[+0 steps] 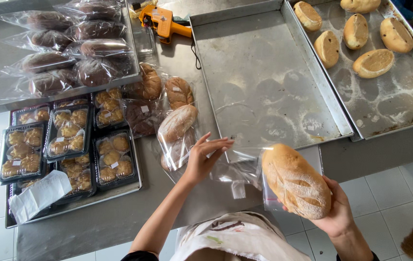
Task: The person picks up bread loaves from a tray, inserts them into individual plastic bags, and arranges the bagged bread on a metal surface.
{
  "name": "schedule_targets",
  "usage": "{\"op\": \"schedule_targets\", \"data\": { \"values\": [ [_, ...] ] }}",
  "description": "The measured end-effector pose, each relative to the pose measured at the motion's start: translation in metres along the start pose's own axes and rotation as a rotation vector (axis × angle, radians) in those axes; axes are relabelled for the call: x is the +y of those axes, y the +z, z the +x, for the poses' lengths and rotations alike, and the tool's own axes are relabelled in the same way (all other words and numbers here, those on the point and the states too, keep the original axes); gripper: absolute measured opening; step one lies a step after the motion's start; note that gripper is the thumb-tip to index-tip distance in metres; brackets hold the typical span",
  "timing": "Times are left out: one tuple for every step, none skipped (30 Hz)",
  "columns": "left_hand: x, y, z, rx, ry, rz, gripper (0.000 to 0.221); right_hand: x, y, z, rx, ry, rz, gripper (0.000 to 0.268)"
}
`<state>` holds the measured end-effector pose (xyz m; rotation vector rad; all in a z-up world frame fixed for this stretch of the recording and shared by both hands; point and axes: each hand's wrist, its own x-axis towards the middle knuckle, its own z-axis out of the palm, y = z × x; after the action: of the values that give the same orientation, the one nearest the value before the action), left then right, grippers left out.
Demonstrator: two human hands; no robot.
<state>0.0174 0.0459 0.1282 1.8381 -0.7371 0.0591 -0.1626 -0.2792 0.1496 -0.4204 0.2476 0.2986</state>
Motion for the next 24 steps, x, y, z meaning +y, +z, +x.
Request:
{"op": "schedule_targets", "data": {
  "values": [
    [-0.001, 0.001, -0.001, -0.009, 0.005, 0.002, 0.015, 0.000, 0.007, -0.002, 0.015, -0.017, -0.002, 0.059],
    [0.000, 0.003, -0.003, -0.023, 0.005, 0.002, 0.015, 0.002, 0.010, -0.003, -0.032, -0.005, 0.031, 0.058],
    [0.000, 0.005, -0.005, -0.034, 0.012, 0.022, 0.016, 0.004, 0.012, -0.004, -0.078, 0.007, 0.064, 0.057],
    [0.001, 0.006, -0.006, -0.045, 0.021, 0.043, 0.016, 0.005, 0.013, -0.003, -0.128, 0.018, 0.097, 0.057],
    [0.003, 0.008, -0.006, -0.055, 0.030, 0.064, 0.016, 0.005, 0.013, -0.004, -0.127, 0.023, 0.093, 0.057],
    [0.004, 0.009, -0.007, -0.057, 0.040, 0.070, 0.017, 0.006, 0.012, -0.004, -0.127, 0.030, 0.090, 0.058],
    [0.006, 0.011, -0.007, -0.058, 0.050, 0.075, 0.017, 0.006, 0.010, -0.005, -0.127, 0.037, 0.087, 0.058],
    [0.006, 0.012, -0.008, -0.060, 0.061, 0.080, 0.018, 0.009, 0.008, -0.005, -0.111, 0.051, 0.086, 0.058],
    [0.007, 0.013, -0.008, -0.057, 0.060, 0.076, 0.017, 0.012, 0.006, -0.005, -0.095, 0.065, 0.085, 0.057],
    [0.006, 0.014, -0.008, -0.055, 0.060, 0.071, 0.016, 0.015, 0.003, -0.006, -0.079, 0.079, 0.085, 0.057],
    [0.005, 0.015, -0.008, -0.054, 0.059, 0.067, 0.016, 0.015, 0.001, -0.007, -0.070, 0.071, 0.106, 0.056],
    [0.004, 0.014, -0.007, -0.049, 0.057, 0.067, 0.016, 0.015, -0.001, -0.008, -0.063, 0.064, 0.126, 0.054],
    [0.002, 0.013, -0.007, -0.044, 0.054, 0.068, 0.016, 0.016, -0.002, -0.008, -0.056, 0.057, 0.146, 0.053],
    [0.001, 0.013, -0.007, -0.037, 0.051, 0.067, 0.016, 0.015, -0.003, -0.011, -0.096, 0.058, 0.163, 0.053],
    [0.000, 0.014, -0.006, -0.041, 0.072, 0.118, 0.015, 0.014, -0.003, -0.015, -0.136, 0.059, 0.180, 0.053],
    [-0.001, 0.016, -0.008, -0.044, 0.090, 0.170, 0.014, 0.014, -0.004, -0.019, -0.175, 0.063, 0.197, 0.053],
    [-0.001, 0.018, -0.009, -0.047, 0.108, 0.222, 0.014, 0.013, -0.006, -0.021, -0.093, 0.059, 0.173, 0.054],
    [-0.001, 0.020, -0.010, -0.048, 0.125, 0.233, 0.015, 0.013, -0.008, -0.026, -0.011, 0.055, 0.151, 0.054],
    [0.000, 0.023, -0.011, -0.050, 0.143, 0.244, 0.016, 0.013, -0.011, -0.031, 0.071, 0.052, 0.129, 0.055],
    [0.000, 0.025, -0.011, -0.051, 0.164, 0.254, 0.017, 0.015, -0.014, -0.034, 0.128, 0.043, 0.125, 0.054],
    [0.001, 0.027, -0.011, -0.051, 0.176, 0.287, 0.018, 0.018, -0.017, -0.034, 0.185, 0.035, 0.121, 0.054],
    [0.002, 0.029, -0.011, -0.051, 0.185, 0.318, 0.019, 0.020, -0.019, -0.036, 0.245, 0.028, 0.117, 0.053],
    [0.004, 0.030, -0.011, -0.050, 0.195, 0.349, 0.020, 0.019, -0.019, -0.037, 0.237, 0.049, 0.115, 0.053],
    [0.006, 0.031, -0.011, -0.058, 0.191, 0.327, 0.020, 0.020, -0.019, -0.036, 0.230, 0.072, 0.113, 0.054]
  ]
}}
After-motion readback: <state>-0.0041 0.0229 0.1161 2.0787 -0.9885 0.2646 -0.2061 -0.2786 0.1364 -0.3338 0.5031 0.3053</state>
